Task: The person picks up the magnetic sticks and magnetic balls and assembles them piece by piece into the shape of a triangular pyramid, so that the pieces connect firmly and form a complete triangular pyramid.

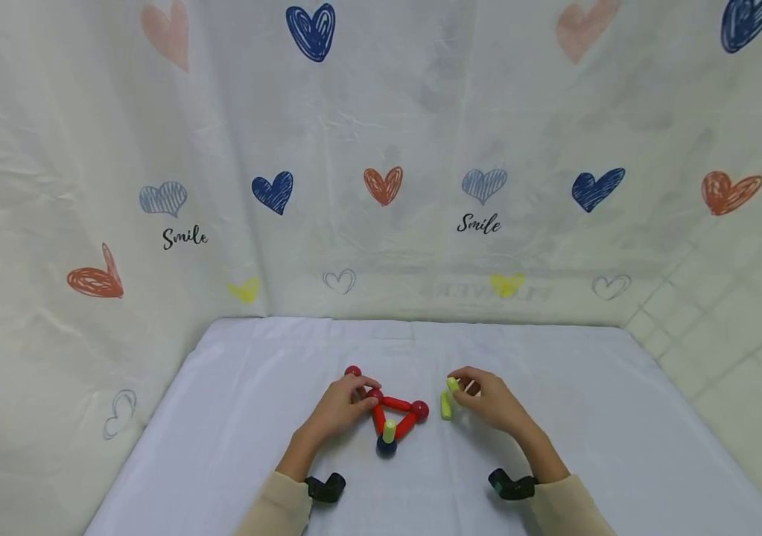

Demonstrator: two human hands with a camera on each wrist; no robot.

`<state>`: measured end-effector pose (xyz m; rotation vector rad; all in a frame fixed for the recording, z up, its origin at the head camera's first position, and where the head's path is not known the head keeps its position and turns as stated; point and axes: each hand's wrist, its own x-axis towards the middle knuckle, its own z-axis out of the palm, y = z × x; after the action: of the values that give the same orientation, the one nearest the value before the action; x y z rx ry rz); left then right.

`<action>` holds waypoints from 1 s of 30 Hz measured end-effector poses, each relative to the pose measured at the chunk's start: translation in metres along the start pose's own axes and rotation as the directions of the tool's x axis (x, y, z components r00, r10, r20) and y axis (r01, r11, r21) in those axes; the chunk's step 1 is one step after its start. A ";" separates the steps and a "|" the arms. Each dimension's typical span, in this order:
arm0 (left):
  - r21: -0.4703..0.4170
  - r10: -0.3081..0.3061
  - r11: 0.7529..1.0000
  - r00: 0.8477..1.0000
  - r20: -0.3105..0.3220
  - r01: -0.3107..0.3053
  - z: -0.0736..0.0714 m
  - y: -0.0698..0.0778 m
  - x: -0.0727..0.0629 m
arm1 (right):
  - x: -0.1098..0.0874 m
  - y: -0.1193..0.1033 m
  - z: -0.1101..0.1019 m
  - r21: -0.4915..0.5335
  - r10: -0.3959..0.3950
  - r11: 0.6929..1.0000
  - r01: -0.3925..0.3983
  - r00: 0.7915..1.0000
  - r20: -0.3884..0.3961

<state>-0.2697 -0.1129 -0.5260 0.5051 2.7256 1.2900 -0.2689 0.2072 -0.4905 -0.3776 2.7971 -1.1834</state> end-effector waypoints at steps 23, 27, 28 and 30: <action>0.017 -0.013 1.000 0.999 -0.048 0.013 0.006 0.001 0.002 | -0.003 -0.025 0.037 0.121 -0.207 0.973 0.198 0.975 0.075; 0.020 -0.013 1.000 0.998 -0.056 0.015 0.007 0.001 0.002 | -0.003 -0.023 0.038 0.104 -0.221 0.972 0.212 0.971 0.090; 0.019 -0.014 1.000 0.998 -0.058 0.015 0.007 0.001 0.002 | -0.003 -0.023 0.038 0.103 -0.220 0.972 0.210 0.971 0.092; 0.017 -0.013 1.000 0.998 -0.066 0.015 0.007 0.001 0.002 | -0.003 -0.023 0.037 0.107 -0.213 0.974 0.202 0.972 0.102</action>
<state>-0.2700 -0.1067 -0.5293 0.4523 2.7902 1.3037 -0.2551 0.1666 -0.4997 -0.7206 2.6443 -1.2860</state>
